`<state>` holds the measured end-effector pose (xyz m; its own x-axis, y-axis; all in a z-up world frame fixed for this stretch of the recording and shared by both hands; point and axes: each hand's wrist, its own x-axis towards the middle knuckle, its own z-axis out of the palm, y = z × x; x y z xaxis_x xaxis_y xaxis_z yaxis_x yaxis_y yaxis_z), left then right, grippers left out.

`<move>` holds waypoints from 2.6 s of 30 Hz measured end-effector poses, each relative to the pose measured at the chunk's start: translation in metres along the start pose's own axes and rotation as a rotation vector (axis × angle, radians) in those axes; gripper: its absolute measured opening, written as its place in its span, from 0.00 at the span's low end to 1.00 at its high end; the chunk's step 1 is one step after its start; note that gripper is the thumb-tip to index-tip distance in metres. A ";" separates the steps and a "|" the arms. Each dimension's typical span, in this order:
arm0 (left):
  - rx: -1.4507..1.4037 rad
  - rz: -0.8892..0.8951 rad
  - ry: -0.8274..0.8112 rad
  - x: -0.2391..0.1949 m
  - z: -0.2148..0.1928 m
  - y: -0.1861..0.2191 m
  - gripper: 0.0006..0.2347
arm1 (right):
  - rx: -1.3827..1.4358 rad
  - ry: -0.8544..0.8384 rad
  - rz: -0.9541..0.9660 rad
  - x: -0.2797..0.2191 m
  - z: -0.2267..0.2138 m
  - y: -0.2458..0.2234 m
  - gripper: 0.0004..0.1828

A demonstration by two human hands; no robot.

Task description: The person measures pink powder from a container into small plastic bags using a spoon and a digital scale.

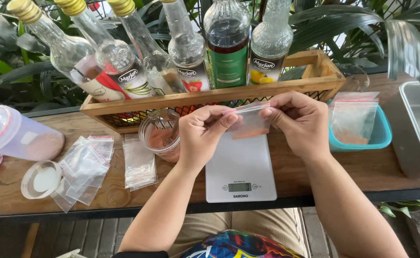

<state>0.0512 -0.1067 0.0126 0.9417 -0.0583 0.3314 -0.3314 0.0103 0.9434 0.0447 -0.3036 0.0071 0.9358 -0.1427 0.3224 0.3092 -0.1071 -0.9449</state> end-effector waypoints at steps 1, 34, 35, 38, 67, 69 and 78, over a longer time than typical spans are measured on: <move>0.000 -0.002 0.003 0.000 -0.001 0.001 0.05 | 0.000 -0.003 0.002 -0.001 0.001 -0.002 0.05; -0.066 0.121 -0.029 -0.006 -0.012 0.002 0.03 | 0.101 -0.098 -0.146 -0.005 0.002 -0.004 0.02; -0.074 0.126 -0.026 -0.005 -0.012 0.001 0.03 | 0.111 -0.109 -0.155 -0.005 0.002 -0.006 0.02; -0.078 0.157 -0.021 -0.006 -0.013 -0.001 0.03 | 0.122 -0.129 -0.172 -0.006 0.002 -0.005 0.02; 0.076 0.416 -0.030 -0.008 -0.006 0.011 0.02 | 0.126 -0.286 -0.239 -0.008 0.012 -0.016 0.03; 0.100 0.441 -0.065 -0.008 -0.004 0.011 0.02 | 0.055 -0.291 -0.268 -0.010 0.014 -0.019 0.02; 0.089 0.468 -0.073 -0.010 -0.002 0.012 0.02 | 0.067 -0.322 -0.309 -0.006 0.014 -0.018 0.03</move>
<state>0.0381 -0.1044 0.0210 0.6847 -0.1379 0.7156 -0.7253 -0.0334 0.6876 0.0356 -0.2872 0.0215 0.7993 0.2002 0.5665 0.5832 -0.0315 -0.8117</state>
